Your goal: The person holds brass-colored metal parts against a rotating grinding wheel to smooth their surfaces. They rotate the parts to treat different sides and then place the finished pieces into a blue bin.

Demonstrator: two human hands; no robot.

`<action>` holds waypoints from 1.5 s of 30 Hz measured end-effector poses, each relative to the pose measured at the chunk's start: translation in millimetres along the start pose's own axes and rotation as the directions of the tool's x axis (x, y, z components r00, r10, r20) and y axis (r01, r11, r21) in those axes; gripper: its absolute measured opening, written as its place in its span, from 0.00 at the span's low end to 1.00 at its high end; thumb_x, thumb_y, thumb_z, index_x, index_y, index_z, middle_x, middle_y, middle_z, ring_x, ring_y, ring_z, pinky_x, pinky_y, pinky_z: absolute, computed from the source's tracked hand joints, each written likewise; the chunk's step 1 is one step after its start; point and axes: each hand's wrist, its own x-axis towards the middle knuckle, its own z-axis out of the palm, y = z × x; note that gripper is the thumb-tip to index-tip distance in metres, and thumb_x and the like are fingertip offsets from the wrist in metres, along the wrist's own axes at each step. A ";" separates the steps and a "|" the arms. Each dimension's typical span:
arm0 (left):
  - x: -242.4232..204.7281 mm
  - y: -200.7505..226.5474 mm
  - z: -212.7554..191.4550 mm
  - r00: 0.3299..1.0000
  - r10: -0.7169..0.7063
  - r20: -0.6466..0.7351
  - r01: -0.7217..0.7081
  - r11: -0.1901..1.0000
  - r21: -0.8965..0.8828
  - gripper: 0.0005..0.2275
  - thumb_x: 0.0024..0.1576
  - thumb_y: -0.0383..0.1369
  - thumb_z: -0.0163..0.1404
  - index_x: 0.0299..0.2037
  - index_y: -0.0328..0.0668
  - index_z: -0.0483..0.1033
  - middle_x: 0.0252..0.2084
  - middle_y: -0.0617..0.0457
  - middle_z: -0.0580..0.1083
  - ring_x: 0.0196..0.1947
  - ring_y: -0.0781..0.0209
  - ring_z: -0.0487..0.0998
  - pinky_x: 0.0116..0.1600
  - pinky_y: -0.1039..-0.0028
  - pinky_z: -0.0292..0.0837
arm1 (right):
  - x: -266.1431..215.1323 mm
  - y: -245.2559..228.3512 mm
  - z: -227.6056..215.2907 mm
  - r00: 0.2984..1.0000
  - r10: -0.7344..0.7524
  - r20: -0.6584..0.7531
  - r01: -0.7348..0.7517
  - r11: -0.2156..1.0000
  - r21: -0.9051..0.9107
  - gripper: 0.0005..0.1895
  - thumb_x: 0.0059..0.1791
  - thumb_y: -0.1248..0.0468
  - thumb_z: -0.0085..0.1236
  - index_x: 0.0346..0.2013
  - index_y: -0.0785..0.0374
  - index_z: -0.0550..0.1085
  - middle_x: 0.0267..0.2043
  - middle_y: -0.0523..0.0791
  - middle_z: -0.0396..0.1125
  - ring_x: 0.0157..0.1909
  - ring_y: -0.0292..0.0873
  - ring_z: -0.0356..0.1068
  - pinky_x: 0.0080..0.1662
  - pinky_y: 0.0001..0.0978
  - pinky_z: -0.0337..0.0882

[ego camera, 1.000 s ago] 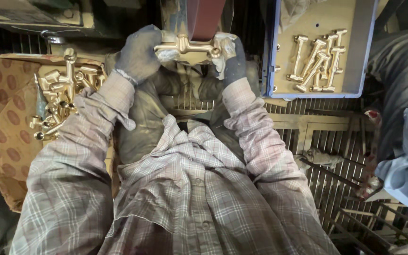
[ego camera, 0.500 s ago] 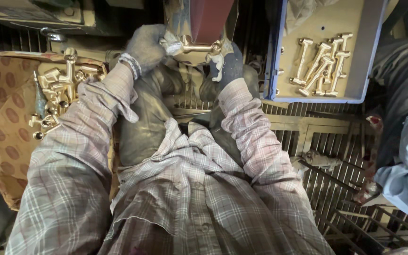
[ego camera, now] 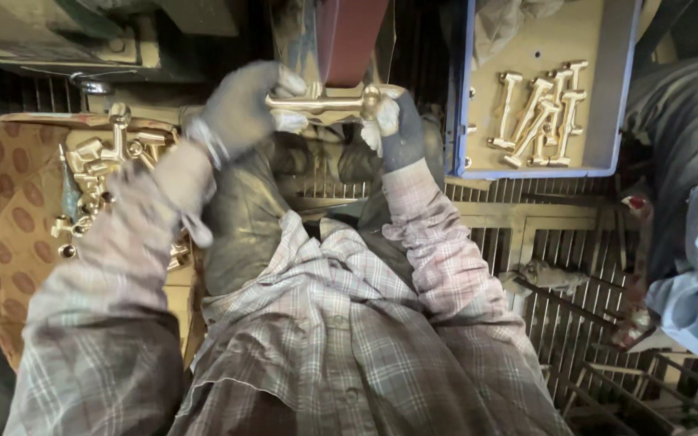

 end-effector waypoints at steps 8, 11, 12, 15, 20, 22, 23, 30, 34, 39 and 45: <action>-18.6 6.6 19.6 0.929 0.337 -0.155 -0.098 0.625 0.775 0.03 0.53 0.24 0.60 0.35 0.38 0.80 0.42 0.41 0.72 0.46 0.43 0.74 0.46 0.57 0.71 | 28.0 20.9 7.6 0.994 -0.041 -0.103 0.053 0.991 0.121 0.17 0.58 0.59 0.51 0.59 0.64 0.68 0.54 0.48 0.69 0.53 0.39 0.72 0.54 0.29 0.76; -7.9 4.6 18.5 0.905 0.389 -0.174 -0.234 0.796 0.558 0.11 0.58 0.30 0.61 0.50 0.38 0.83 0.45 0.41 0.72 0.46 0.43 0.75 0.47 0.58 0.72 | 28.2 19.0 13.5 0.996 -0.028 -0.086 0.038 0.992 0.119 0.16 0.61 0.59 0.46 0.59 0.64 0.70 0.53 0.47 0.71 0.52 0.37 0.71 0.54 0.26 0.72; -6.6 3.4 17.8 0.920 0.348 -0.180 -0.203 0.817 0.540 0.10 0.57 0.31 0.62 0.47 0.38 0.83 0.44 0.40 0.73 0.44 0.42 0.75 0.46 0.58 0.72 | 22.7 16.2 15.2 0.994 0.075 -0.082 -0.063 0.988 0.144 0.15 0.61 0.60 0.47 0.60 0.63 0.70 0.49 0.47 0.71 0.45 0.36 0.71 0.46 0.26 0.72; -1.1 -2.7 13.6 0.948 0.270 -0.171 -0.150 0.849 0.507 0.09 0.55 0.32 0.64 0.42 0.37 0.83 0.41 0.40 0.74 0.40 0.41 0.76 0.44 0.58 0.72 | 17.5 9.2 17.8 0.921 0.360 -0.146 -0.327 0.921 0.211 0.15 0.58 0.62 0.47 0.59 0.60 0.69 0.36 0.46 0.71 0.27 0.35 0.66 0.26 0.27 0.64; 22.6 -21.5 3.6 0.956 -0.284 -0.080 0.294 0.940 0.173 0.09 0.53 0.29 0.55 0.43 0.42 0.82 0.33 0.53 0.79 0.31 0.58 0.80 0.38 0.66 0.75 | 19.2 23.7 9.4 0.835 0.547 -0.060 -0.459 0.753 0.472 0.14 0.53 0.64 0.46 0.53 0.59 0.70 0.27 0.46 0.68 0.21 0.39 0.66 0.20 0.32 0.61; 36.2 -23.6 -4.2 0.942 -0.333 -0.026 0.334 0.942 0.017 0.09 0.57 0.32 0.54 0.45 0.41 0.83 0.34 0.53 0.80 0.32 0.62 0.78 0.38 0.71 0.73 | 29.6 35.8 5.2 0.773 0.628 -0.093 -0.500 0.692 0.520 0.09 0.56 0.62 0.49 0.49 0.61 0.70 0.29 0.45 0.69 0.22 0.41 0.67 0.21 0.35 0.63; 36.4 -24.5 -5.5 0.930 -0.366 0.015 0.366 0.929 -0.059 0.10 0.59 0.34 0.53 0.45 0.40 0.83 0.35 0.53 0.81 0.32 0.64 0.78 0.38 0.73 0.72 | 27.5 41.2 1.7 0.780 0.624 0.040 -0.522 0.615 0.591 0.07 0.57 0.61 0.50 0.46 0.61 0.70 0.28 0.45 0.68 0.22 0.41 0.66 0.21 0.35 0.62; -2.2 6.7 1.6 0.994 0.110 0.023 -0.112 0.975 0.194 0.16 0.48 0.22 0.59 0.48 0.39 0.80 0.40 0.51 0.79 0.40 0.58 0.79 0.43 0.69 0.75 | 13.2 11.0 -13.1 0.924 0.371 0.088 -0.374 0.836 0.401 0.16 0.56 0.54 0.50 0.46 0.66 0.73 0.33 0.47 0.69 0.25 0.38 0.67 0.26 0.30 0.67; -45.3 21.8 23.2 0.756 0.655 -0.012 -0.427 0.507 0.749 0.14 0.58 0.28 0.63 0.53 0.43 0.80 0.49 0.46 0.77 0.52 0.47 0.75 0.55 0.63 0.73 | 0.2 -13.6 4.5 0.999 0.022 -0.027 -0.011 0.931 0.365 0.13 0.58 0.62 0.49 0.52 0.68 0.71 0.48 0.48 0.71 0.50 0.40 0.74 0.55 0.31 0.76; -40.5 21.4 15.2 0.807 0.590 0.009 -0.384 0.513 0.768 0.14 0.53 0.29 0.64 0.50 0.43 0.82 0.46 0.43 0.76 0.48 0.44 0.74 0.51 0.59 0.72 | 16.2 -23.6 11.9 0.989 0.141 -0.041 -0.111 0.903 0.414 0.13 0.59 0.61 0.45 0.55 0.65 0.69 0.47 0.47 0.72 0.44 0.39 0.73 0.44 0.27 0.76; -9.1 9.3 10.7 0.915 0.381 -0.132 -0.275 0.830 0.486 0.15 0.54 0.31 0.66 0.51 0.42 0.83 0.43 0.41 0.76 0.43 0.43 0.78 0.47 0.60 0.73 | 33.0 -6.6 22.3 0.882 0.405 -0.240 -0.324 0.892 0.314 0.17 0.55 0.61 0.46 0.59 0.57 0.65 0.38 0.46 0.72 0.31 0.38 0.72 0.29 0.27 0.72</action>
